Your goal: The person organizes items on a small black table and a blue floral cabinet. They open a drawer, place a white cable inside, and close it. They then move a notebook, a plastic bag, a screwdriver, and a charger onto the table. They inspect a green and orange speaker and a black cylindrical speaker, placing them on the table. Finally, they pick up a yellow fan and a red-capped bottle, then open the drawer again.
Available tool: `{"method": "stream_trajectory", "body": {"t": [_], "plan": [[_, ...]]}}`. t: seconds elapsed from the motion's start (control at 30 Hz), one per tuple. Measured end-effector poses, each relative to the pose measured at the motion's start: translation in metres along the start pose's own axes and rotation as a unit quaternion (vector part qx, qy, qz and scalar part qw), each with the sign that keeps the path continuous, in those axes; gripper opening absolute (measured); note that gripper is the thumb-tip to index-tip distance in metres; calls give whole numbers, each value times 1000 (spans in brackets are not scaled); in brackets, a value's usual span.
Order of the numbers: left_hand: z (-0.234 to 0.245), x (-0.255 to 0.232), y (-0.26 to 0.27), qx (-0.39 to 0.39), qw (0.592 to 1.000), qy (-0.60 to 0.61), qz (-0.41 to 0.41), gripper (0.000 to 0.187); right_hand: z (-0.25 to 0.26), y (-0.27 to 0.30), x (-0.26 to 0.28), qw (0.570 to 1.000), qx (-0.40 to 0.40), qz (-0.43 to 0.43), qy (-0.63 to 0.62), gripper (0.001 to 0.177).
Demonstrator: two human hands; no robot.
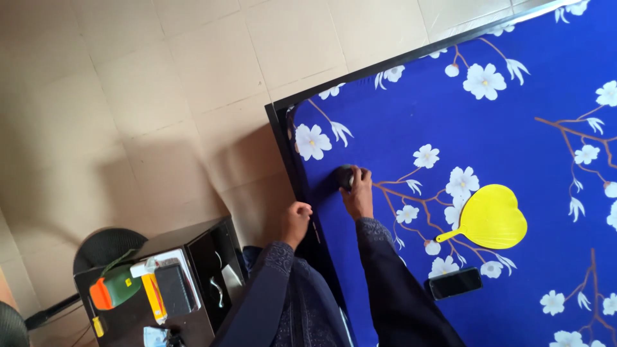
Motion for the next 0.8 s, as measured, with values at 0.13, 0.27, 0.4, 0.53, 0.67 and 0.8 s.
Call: {"method": "stream_trajectory", "body": {"t": [0.13, 0.27, 0.4, 0.53, 0.67, 0.8], "plan": [[-14, -62, 27, 12, 986, -102, -132, 10, 0, 18, -3, 1000, 9, -26, -6, 80], [-45, -97, 58, 107, 941, -235, -220, 44, 14, 65, 7, 999, -10, -35, 11, 78], [-54, -129, 85, 158, 914, -263, -265, 81, 35, 112, 12, 995, -52, -82, 12, 76], [-47, -161, 109, 169, 921, -166, -311, 97, 72, 128, 52, 992, -56, -113, 1, 83], [-49, -146, 92, 120, 952, 38, -278, 89, 97, 116, 85, 995, -58, -72, -32, 78], [-35, -143, 79, 66, 952, 211, -210, 79, 112, 98, 115, 996, -40, -38, -74, 80]]}}
Point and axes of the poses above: each hand's wrist, its own y-axis away from the middle knuckle, its own z-axis out of the back of the hand, x = y × z, the point moved 9 cm from there along -y, towards the middle knuckle, and after that the axes turned 8 degrees about -y, right-handed, at the moved point
